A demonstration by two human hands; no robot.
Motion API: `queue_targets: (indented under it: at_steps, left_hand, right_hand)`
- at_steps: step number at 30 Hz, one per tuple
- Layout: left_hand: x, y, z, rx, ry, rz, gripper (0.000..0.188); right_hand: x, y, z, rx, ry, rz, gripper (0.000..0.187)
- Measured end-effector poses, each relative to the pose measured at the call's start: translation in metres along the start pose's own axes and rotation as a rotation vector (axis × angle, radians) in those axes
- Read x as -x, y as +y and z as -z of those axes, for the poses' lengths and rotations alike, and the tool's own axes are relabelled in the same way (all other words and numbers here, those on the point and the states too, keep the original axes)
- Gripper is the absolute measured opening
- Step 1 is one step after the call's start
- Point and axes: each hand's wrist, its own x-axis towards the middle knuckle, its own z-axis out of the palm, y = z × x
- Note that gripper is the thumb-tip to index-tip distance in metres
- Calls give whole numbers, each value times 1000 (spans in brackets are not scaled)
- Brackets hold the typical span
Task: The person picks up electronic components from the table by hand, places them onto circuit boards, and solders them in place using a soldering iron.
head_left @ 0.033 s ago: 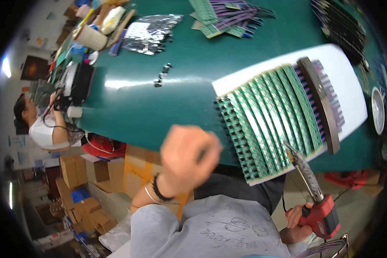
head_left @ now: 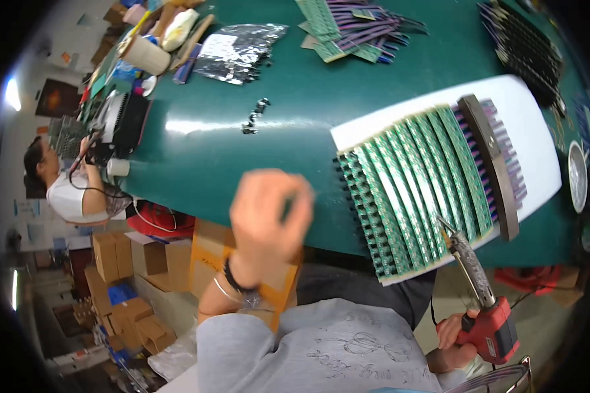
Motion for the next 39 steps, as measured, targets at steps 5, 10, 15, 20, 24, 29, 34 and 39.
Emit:
queue_targets:
  at_steps: [5, 10, 15, 20, 24, 29, 34, 39]
  left_hand:
    - [-18, -95, 15, -349, 8, 43, 14]
    - [-27, -110, 13, -451, -52, -85, 12]
    - [-37, -84, 14, -222, -23, -8, 15]
    - [-46, 26, 20, 530, -960, -256, 12]
    - [11, 83, -14, 723, -261, -435, 30]
    - [12, 86, -22, 758, -275, -409, 22]
    - [11, 83, -23, 705, -305, -440, 22]
    - [9, 77, -22, 627, -291, -513, 30]
  right_hand:
    - [-27, 12, -6, -71, -70, -16, 81]
    - [-33, 10, -18, -78, -34, -40, 80]
    - [-58, -6, -51, -77, -79, -33, 69]
    - [-63, -8, -57, 243, -216, -33, 58]
    - [-83, -20, -84, 319, -432, -52, 66]
    - [-85, -13, -72, 433, -415, 88, 66]
    - [-76, -11, -68, 475, -366, 74, 68]
    - [-92, -27, -85, 665, -447, 88, 53]
